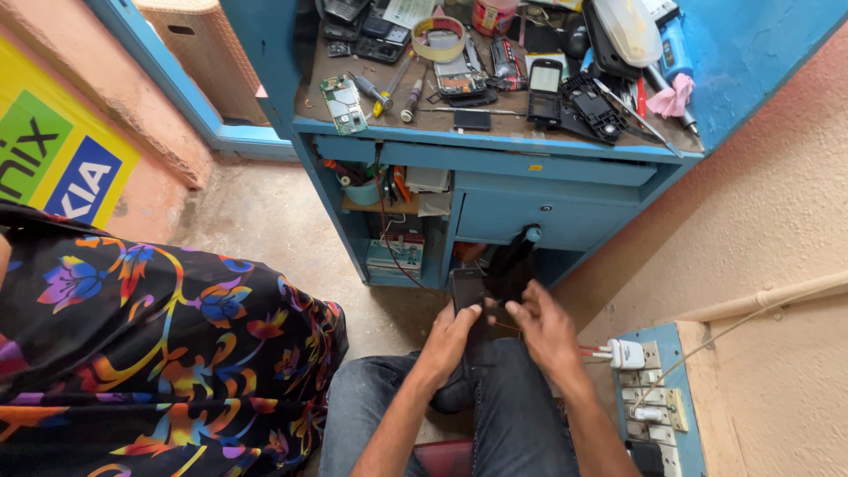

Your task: The person cleans and probes phone components using a metal tool and exchanges currency with another person.

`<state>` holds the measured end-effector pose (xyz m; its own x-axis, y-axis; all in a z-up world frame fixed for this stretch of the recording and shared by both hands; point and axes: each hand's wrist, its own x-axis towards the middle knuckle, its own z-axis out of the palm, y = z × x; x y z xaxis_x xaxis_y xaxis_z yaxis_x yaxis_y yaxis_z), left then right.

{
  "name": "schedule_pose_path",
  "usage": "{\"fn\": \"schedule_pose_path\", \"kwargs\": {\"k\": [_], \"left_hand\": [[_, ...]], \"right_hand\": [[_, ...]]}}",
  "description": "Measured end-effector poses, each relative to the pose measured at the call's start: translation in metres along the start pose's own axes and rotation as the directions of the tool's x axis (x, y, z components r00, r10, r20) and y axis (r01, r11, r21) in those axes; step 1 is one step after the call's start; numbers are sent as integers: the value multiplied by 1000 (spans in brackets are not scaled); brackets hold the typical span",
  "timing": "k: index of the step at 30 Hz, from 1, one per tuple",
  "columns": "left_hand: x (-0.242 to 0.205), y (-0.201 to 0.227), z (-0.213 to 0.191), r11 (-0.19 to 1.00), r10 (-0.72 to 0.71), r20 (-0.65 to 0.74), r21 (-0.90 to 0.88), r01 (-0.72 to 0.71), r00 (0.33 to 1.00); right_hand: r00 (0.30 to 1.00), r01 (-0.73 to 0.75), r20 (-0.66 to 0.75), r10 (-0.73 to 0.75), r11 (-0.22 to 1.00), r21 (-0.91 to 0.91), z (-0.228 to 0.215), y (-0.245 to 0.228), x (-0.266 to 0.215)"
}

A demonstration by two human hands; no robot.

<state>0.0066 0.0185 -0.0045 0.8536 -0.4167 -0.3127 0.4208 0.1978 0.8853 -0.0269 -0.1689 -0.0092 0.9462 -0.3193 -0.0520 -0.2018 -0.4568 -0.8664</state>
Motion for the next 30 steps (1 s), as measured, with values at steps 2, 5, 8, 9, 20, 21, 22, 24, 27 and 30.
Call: {"fn": "schedule_pose_path", "kwargs": {"k": [2, 5, 8, 9, 20, 21, 22, 24, 27, 30], "left_hand": [[-2, 7, 6, 995, 93, 11, 27, -93, 996], [-8, 18, 18, 942, 266, -13, 215, -257, 964], [-15, 31, 23, 904, 365, -166, 300, -306, 916], [-17, 35, 23, 904, 380, -239, 299, -305, 894], [-22, 58, 9, 973, 229, -278, 40, -227, 933], [-21, 60, 7, 975, 221, -275, 44, -217, 936], [-19, 62, 4, 979, 203, -266, 59, -194, 942], [-16, 66, 0, 985, 166, -251, 90, -148, 954], [-10, 71, -1, 980, 192, -226, 102, -173, 955], [-7, 76, 6, 965, 251, -284, 148, -216, 925]], "right_hand": [[935, -322, 310, 173, 783, 533, 9, 8, -19], [888, -377, 458, 32, 622, 686, 12, 9, -49], [921, -351, 388, 24, 478, 805, 11, -7, -54], [928, -340, 369, 44, 501, 796, 9, -14, -54], [967, -216, 252, 40, 653, 726, 0, -42, -55], [969, -200, 243, 34, 682, 704, -2, -41, -54], [972, -181, 232, 26, 709, 681, -3, -42, -52], [978, -148, 207, 17, 756, 638, -3, -45, -50], [988, -112, 153, 27, 808, 579, -1, -55, -49], [997, -65, 69, 31, 820, 569, 9, -67, -52]]}}
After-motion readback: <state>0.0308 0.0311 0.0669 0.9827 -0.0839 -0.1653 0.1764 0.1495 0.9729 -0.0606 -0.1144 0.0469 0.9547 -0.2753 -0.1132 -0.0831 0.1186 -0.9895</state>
